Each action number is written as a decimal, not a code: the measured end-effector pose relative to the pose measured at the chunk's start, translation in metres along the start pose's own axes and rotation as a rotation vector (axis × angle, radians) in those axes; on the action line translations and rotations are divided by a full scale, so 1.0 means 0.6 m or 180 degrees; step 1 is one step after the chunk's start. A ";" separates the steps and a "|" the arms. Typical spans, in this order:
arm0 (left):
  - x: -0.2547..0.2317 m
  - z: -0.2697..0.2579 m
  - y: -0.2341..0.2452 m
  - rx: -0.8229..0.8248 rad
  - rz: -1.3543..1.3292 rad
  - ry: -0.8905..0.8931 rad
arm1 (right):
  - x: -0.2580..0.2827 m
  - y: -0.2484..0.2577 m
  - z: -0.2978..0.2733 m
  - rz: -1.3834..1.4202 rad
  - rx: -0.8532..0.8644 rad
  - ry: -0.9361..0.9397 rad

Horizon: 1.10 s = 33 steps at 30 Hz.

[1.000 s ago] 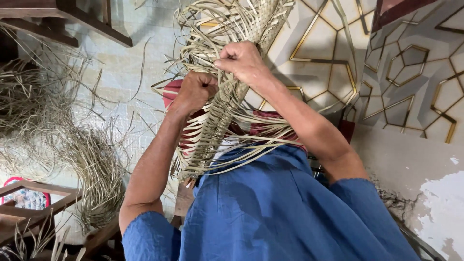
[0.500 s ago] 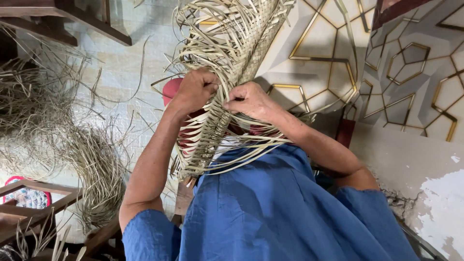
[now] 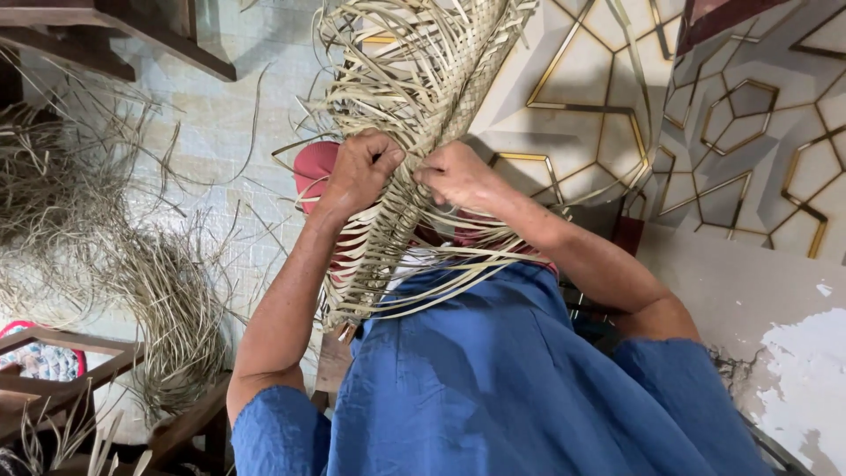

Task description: The person is weaving dried plant fibers together to create a long, structured mat.

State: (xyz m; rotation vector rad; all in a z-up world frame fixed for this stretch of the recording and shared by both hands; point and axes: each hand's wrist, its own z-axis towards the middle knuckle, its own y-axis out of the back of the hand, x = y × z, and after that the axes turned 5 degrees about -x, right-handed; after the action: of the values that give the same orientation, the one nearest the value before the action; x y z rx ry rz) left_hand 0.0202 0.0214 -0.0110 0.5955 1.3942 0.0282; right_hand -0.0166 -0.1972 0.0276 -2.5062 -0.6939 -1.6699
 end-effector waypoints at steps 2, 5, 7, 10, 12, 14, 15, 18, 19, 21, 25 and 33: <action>-0.004 -0.002 -0.001 -0.0009 -0.0010 0.0009 | -0.007 -0.008 0.001 0.0004 -0.0110 -0.0114; -0.018 0.002 0.006 0.0037 0.0015 -0.0017 | -0.028 -0.016 0.008 -0.0002 -0.0279 -0.0188; -0.021 0.003 0.006 0.0084 0.0045 -0.0023 | -0.024 -0.008 0.008 -0.0011 -0.0314 -0.0167; -0.008 0.005 0.009 0.0088 0.0032 0.0081 | -0.004 0.012 0.014 0.0176 -0.0276 -0.0033; 0.001 0.002 0.008 0.0108 -0.0004 0.0042 | -0.032 0.008 0.014 0.0842 -0.0097 -0.0329; -0.036 0.003 0.013 0.0068 -0.0001 0.0082 | 0.013 0.017 0.008 0.1581 -0.0045 -0.0460; -0.056 0.005 0.017 0.0014 0.0009 0.0127 | 0.036 0.022 0.006 0.2316 0.0025 -0.0582; 0.023 -0.001 -0.005 0.0006 0.0225 0.0031 | 0.082 0.049 0.015 0.2137 0.0192 -0.0534; 0.027 0.002 -0.009 0.0009 0.0232 0.0029 | 0.103 0.055 0.011 0.2143 0.0192 -0.0529; 0.035 0.006 -0.015 0.0004 0.0336 0.0301 | 0.145 0.064 0.004 0.2216 0.0035 -0.0222; -0.046 0.010 0.000 -0.0028 0.0036 0.0513 | 0.143 0.088 0.022 0.1976 0.0478 0.0360; -0.027 0.005 -0.004 0.0078 0.0768 -0.0184 | 0.073 0.038 0.062 0.1207 0.0080 -0.0489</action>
State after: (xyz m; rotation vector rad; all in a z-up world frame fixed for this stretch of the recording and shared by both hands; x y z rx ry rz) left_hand 0.0191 0.0121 0.0028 0.7766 1.2624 0.1859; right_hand 0.0383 -0.1921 0.0556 -2.5625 -0.2215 -1.3428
